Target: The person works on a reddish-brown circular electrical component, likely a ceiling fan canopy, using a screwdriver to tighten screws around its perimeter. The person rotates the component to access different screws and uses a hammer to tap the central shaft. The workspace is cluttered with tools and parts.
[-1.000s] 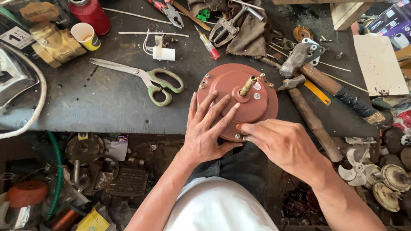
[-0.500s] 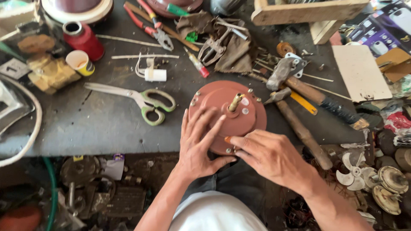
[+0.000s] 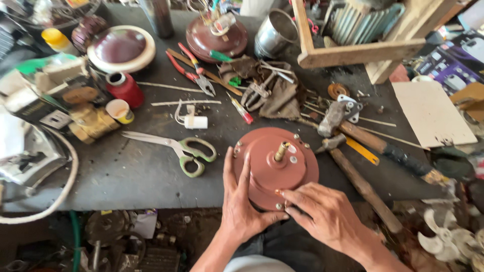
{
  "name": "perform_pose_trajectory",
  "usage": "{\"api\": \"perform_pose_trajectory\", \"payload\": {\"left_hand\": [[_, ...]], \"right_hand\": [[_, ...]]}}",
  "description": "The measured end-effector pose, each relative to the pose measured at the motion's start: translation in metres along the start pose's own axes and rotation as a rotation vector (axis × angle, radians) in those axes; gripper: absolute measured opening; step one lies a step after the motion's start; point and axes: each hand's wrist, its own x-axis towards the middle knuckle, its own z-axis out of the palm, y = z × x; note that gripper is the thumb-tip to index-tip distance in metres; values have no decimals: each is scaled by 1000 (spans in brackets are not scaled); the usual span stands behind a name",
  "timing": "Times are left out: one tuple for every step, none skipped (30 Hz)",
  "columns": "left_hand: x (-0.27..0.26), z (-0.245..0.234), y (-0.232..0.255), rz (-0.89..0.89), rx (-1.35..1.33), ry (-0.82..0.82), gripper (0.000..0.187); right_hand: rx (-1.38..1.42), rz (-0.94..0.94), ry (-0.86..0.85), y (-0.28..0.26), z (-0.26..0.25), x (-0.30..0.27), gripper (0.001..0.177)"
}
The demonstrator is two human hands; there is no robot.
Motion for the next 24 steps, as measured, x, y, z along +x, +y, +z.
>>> {"api": "perform_pose_trajectory", "payload": {"left_hand": [[0,1,-1,17,-17,15,143],[0,3,-3,35,-33,30,144],[-2,2,-6,49,-35,58,144],[-6,3,-9,85,-59,60,143],[-7,5,-14,125,-72,77,142],[-9,6,-20,165,-84,92,140],[-10,10,-27,174,-121,94,137],[-11,16,-34,183,-157,96,134],[-12,21,-42,198,-201,88,131],[-13,26,-51,174,-115,116,114],[-14,33,-60,147,-46,131,98],[-13,42,-69,123,33,171,82],[-11,49,-77,97,103,200,70],[-9,51,-85,98,112,186,67],[-11,53,-91,95,119,166,65],[-10,55,-95,92,126,146,63],[-10,56,-97,76,130,148,63],[-10,58,-97,60,133,149,63],[-10,58,-96,43,134,148,64],[-10,56,-94,32,113,137,64],[-9,53,-91,23,92,129,63],[-8,50,-88,14,71,120,63],[-9,48,-85,18,72,117,62],[-10,46,-81,22,73,114,60]], "right_hand": [[-13,-4,12,5,4,-4,34],[-25,-7,24,9,8,-10,35],[-25,-26,37,14,15,-13,36],[-31,-23,48,18,20,-19,37],[-33,-38,61,24,27,-20,37],[-35,-53,74,30,33,-20,38],[-29,-63,86,40,39,-17,38],[-31,-72,95,48,46,-15,37],[-38,-70,107,56,49,-12,37],[-42,-63,116,62,52,-10,37],[-49,-54,124,72,57,-1,37],[-55,-52,132,80,61,10,37],[-62,-34,139,85,62,17,36],[-66,-21,146,91,64,29,36],[-69,-2,154,91,65,32,36],[-68,15,158,95,67,42,36],[-69,38,163,96,68,48,35],[-67,59,165,94,66,46,35],[-66,84,165,93,62,44,35],[-66,111,167,89,59,39,35],[-67,136,171,86,52,34,35],[-63,164,179,85,47,36,35],[-67,200,182,84,41,36,34],[-63,233,186,85,34,39,34]]}}
